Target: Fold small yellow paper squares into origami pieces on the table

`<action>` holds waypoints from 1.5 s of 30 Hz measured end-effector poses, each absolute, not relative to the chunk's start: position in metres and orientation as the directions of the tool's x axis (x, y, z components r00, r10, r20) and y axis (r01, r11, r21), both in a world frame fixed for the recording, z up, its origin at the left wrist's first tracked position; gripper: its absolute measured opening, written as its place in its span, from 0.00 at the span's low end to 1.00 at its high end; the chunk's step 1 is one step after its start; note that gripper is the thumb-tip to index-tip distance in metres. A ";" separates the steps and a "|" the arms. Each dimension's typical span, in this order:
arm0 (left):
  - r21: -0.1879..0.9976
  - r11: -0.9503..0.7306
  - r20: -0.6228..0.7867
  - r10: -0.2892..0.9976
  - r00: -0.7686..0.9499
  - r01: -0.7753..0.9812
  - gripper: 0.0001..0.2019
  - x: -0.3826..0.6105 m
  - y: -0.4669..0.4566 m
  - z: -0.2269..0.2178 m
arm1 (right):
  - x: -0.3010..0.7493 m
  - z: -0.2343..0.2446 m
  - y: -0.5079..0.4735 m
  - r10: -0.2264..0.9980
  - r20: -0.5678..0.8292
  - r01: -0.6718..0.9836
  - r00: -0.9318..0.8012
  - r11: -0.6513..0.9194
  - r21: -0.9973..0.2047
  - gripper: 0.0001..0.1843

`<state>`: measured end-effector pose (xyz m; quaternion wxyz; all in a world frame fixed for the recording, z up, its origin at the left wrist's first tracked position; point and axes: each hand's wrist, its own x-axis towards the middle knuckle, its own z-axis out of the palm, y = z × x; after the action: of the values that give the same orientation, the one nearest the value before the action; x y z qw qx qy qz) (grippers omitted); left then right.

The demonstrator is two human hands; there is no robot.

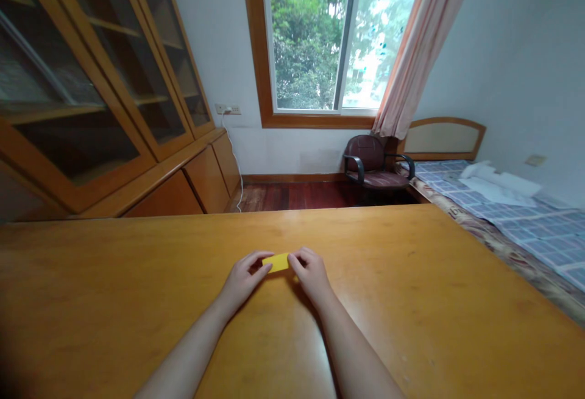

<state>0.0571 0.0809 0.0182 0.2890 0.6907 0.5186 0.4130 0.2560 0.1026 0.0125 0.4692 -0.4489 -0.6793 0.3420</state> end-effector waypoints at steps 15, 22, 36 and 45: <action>0.872 -0.244 0.235 0.969 0.074 0.424 0.11 0.055 0.085 0.014 | 0.255 0.011 0.103 0.930 0.326 0.315 -0.170 0.365 -0.876 0.17; 0.872 -0.245 0.240 0.969 0.066 0.425 0.10 0.055 0.085 0.015 | 0.255 0.011 0.103 0.931 0.321 0.331 -0.175 0.363 -0.871 0.17; 0.873 -0.243 0.240 0.969 0.061 0.424 0.11 0.055 0.085 0.015 | 0.255 0.011 0.102 0.929 0.324 0.329 -0.177 0.366 -0.870 0.17; 0.877 -0.238 0.236 0.970 0.058 0.417 0.11 0.056 0.084 0.018 | 0.254 0.014 0.101 0.933 0.311 0.325 -0.179 0.354 -0.877 0.17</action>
<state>0.0555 0.0837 0.0182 0.3168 0.6546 0.5298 0.4364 0.2545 0.1015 0.0143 0.4497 -0.4566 -0.6892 0.3380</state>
